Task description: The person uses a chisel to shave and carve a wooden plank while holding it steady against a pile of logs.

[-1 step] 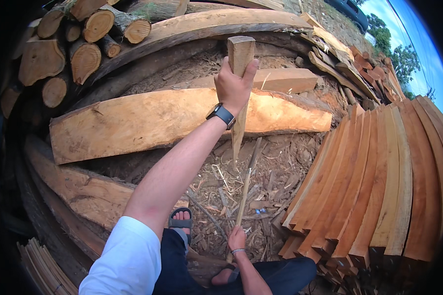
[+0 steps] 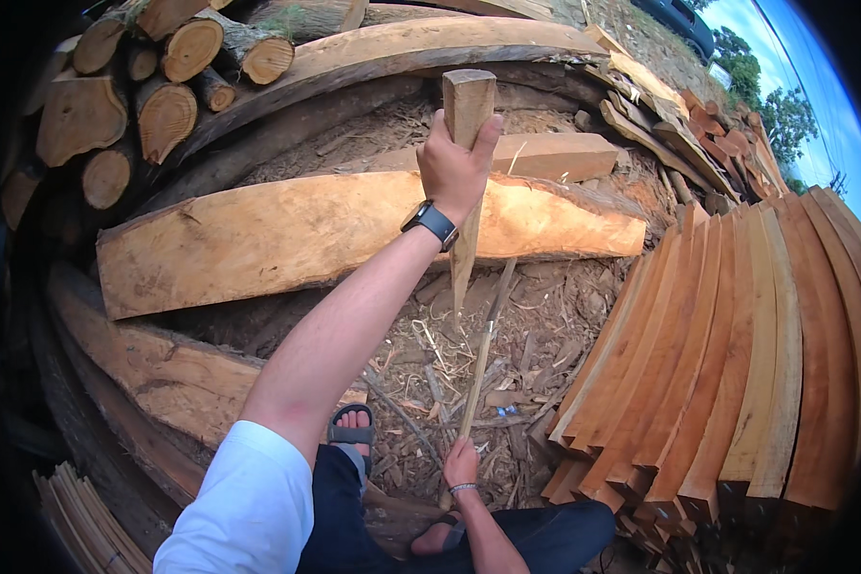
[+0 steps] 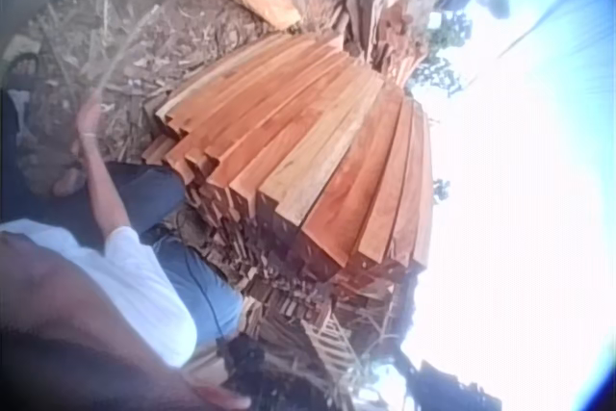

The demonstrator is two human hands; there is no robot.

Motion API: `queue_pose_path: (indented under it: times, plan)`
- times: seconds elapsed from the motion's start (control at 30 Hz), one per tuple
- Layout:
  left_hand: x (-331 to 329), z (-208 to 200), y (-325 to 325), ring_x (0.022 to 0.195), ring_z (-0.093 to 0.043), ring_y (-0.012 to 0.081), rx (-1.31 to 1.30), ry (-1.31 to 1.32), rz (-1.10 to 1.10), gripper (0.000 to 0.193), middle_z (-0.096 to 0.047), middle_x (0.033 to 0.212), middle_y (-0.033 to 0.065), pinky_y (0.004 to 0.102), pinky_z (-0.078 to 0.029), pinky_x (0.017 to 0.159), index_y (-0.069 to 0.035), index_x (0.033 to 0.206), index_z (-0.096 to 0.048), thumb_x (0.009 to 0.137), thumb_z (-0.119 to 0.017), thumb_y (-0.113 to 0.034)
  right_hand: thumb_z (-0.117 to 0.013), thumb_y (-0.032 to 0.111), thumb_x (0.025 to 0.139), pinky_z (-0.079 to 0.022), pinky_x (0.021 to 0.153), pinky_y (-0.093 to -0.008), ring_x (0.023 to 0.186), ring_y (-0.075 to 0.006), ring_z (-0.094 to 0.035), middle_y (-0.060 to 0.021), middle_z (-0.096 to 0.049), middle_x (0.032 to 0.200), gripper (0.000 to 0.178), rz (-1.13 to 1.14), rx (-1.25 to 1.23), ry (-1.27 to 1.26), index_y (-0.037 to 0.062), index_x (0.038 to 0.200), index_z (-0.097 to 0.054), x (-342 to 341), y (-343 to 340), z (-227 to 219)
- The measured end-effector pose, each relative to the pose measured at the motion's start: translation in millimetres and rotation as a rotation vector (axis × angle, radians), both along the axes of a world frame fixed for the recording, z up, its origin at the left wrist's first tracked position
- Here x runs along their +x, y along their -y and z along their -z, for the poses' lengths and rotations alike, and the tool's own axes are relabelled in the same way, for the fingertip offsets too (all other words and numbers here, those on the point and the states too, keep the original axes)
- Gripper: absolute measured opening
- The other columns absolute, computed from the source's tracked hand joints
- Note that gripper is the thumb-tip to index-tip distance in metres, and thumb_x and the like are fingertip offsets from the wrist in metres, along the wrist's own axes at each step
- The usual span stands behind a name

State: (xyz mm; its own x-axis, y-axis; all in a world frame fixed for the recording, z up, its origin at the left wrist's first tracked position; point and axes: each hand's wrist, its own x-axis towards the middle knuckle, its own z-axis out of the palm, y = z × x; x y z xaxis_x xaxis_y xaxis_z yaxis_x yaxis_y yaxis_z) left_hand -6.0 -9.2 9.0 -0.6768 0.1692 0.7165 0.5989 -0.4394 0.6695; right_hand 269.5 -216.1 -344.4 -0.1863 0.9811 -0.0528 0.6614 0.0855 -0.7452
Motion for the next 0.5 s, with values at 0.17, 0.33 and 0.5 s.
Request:
queue_pose_path:
  times: [0.17, 0.33, 0.5]
  plan:
    - [5.8, -3.7, -1.2, 0.070, -0.068, 0.0417, -0.005, 0.017, 0.028, 0.058, -0.067, 0.071, 0.0227, 0.0469, -0.053, 0.059, 0.001, 0.090, -0.057, 0.083, -0.070, -0.055, -0.040, 0.031, 0.101, -0.053, 0.069, -0.0501, 0.074, -0.0433, -0.068, -0.0312, -0.064, 0.075, 0.049, -0.165, -0.406, 0.316, -0.0074, 0.079, -0.062, 11.1, 2.1, 26.0]
    - [11.7, -4.2, 1.3, 0.070, -0.068, 0.0414, 0.004, -0.019, 0.023, 0.057, -0.067, 0.071, 0.0223, 0.0456, -0.053, 0.058, 0.000, 0.087, -0.056, 0.083, -0.070, -0.054, -0.039, 0.032, 0.101, -0.055, 0.054, -0.0461, 0.054, -0.0361, -0.066, -0.0310, -0.063, 0.070, 0.051, -0.169, -0.467, 0.193, -0.0076, 0.079, -0.062, 18.1, 6.0, 33.2]
    - [9.8, -3.1, -5.3, 0.069, -0.068, 0.0409, 0.011, -0.029, 0.025, 0.058, -0.067, 0.071, 0.0228, 0.0453, -0.053, 0.057, 0.001, 0.088, -0.056, 0.084, -0.070, -0.055, -0.039, 0.031, 0.102, -0.052, 0.047, -0.0443, 0.041, -0.0327, -0.057, -0.0212, -0.057, 0.057, 0.045, 0.038, -0.608, -0.125, -0.0043, 0.081, -0.058, 7.8, 13.6, 12.2]
